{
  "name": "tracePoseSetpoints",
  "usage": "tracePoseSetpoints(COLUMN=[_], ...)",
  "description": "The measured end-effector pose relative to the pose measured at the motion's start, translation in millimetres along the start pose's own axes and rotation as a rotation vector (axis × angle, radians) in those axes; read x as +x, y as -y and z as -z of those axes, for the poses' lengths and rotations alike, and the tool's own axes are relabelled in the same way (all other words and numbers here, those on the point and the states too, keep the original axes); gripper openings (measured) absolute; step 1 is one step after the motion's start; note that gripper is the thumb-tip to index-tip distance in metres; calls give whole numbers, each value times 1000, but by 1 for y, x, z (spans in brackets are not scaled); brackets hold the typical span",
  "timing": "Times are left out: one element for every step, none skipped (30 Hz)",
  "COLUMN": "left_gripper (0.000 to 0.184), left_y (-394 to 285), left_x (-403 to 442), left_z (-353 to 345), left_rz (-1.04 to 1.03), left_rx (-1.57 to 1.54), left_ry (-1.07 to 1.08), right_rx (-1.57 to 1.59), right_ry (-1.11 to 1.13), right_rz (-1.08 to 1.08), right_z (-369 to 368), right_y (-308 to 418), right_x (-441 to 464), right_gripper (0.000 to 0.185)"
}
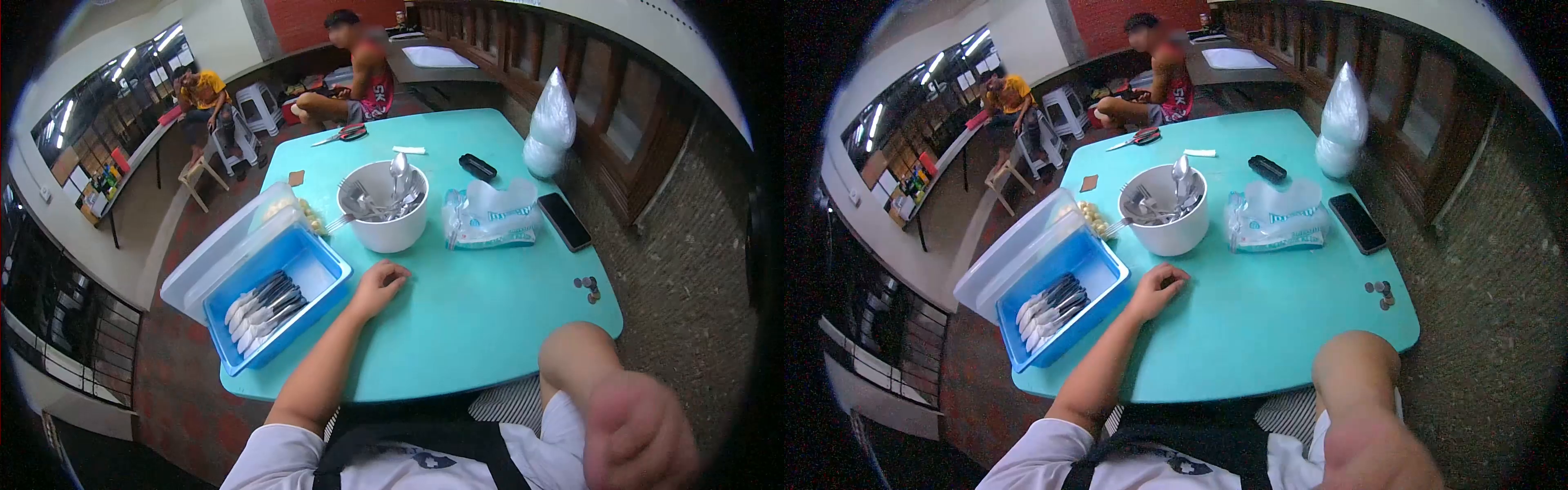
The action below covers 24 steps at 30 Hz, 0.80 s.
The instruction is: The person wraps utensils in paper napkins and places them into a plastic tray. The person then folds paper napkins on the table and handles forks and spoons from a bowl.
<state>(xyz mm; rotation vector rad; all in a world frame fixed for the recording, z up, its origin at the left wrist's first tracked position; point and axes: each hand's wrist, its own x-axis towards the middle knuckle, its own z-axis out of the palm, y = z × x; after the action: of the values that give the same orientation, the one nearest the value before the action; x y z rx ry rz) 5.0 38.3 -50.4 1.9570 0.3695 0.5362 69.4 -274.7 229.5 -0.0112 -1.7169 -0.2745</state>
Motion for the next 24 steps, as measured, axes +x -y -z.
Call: tracePoseSetpoints(left_gripper=[15,15,14,13,13,13,14,14,15,14,13,12,13,13,13,14,14,14,14,15,15,15,15,15], left_y=[1,1,11,7,3,-6,-10,-11,-11,-9,-7,-6,-5,-5,-5,-8,-11,-13,-11,-6,-4,-5,-9,-13], left_x=[0,0,2,2,1,0,1,1,0,0,0,-1,-2,-2,-2,-2,-2,-3,-3,-2,-1,-2,-3,-3], left_z=[-1,1,2,2,4,5,5,5,5,5,4,2,1,1,1,1,2,2,1,1,1,2,3,4], left_rz=[-9,-22,4,64,34,11,15,28,44,15,-12,-39,-48,-57,-66,-66,-67,-68,-72,-77,-83,-69,-56,-42], left_rx=[7,18,53,35,71,105,108,114,120,109,97,84,84,85,86,94,101,108,110,112,114,129,143,156], left_ry=[-6,-17,7,24,28,34,34,38,46,32,19,8,6,4,4,5,7,7,9,8,6,21,36,52], right_rx=[175,353,381,409,435,483,529,574,529,479,424,221,13,-311,-629,-841,-1055,-1214,-1373,-1382,-1389,-1395,-1355,-1314], right_ry=[111,226,268,322,383,498,604,701,853,1004,1153,1127,1088,973,839,779,711,673,632,622,612,604,629,653], right_rz=[-20,-34,-102,-169,-238,-291,-351,-413,-506,-598,-689,-869,-1044,-1080,-1098,-1172,-1239,-1225,-1204,-1195,-1185,-1175,-1216,-1256], right_z=[10,18,24,32,38,39,39,38,41,49,54,59,64,73,81,85,88,97,107,116,127,136,147,153], right_y=[-11,-19,-17,-12,-12,-19,-25,-31,-36,-42,-46,-51,-58,-68,-83,-101,-119,-133,-143,-150,-156,-160,-164,-167], right_x=[3,4,0,-4,-6,-5,-5,-9,-19,-35,-46,-48,-49,-66,-87,-91,-93,-106,-122,-138,-155,-167,-175,-177], right_gripper=[16,15,13,12,10,10,9,9,15,24,33,38,42,45,47,50,54,54,55,52,50,47,42,36])
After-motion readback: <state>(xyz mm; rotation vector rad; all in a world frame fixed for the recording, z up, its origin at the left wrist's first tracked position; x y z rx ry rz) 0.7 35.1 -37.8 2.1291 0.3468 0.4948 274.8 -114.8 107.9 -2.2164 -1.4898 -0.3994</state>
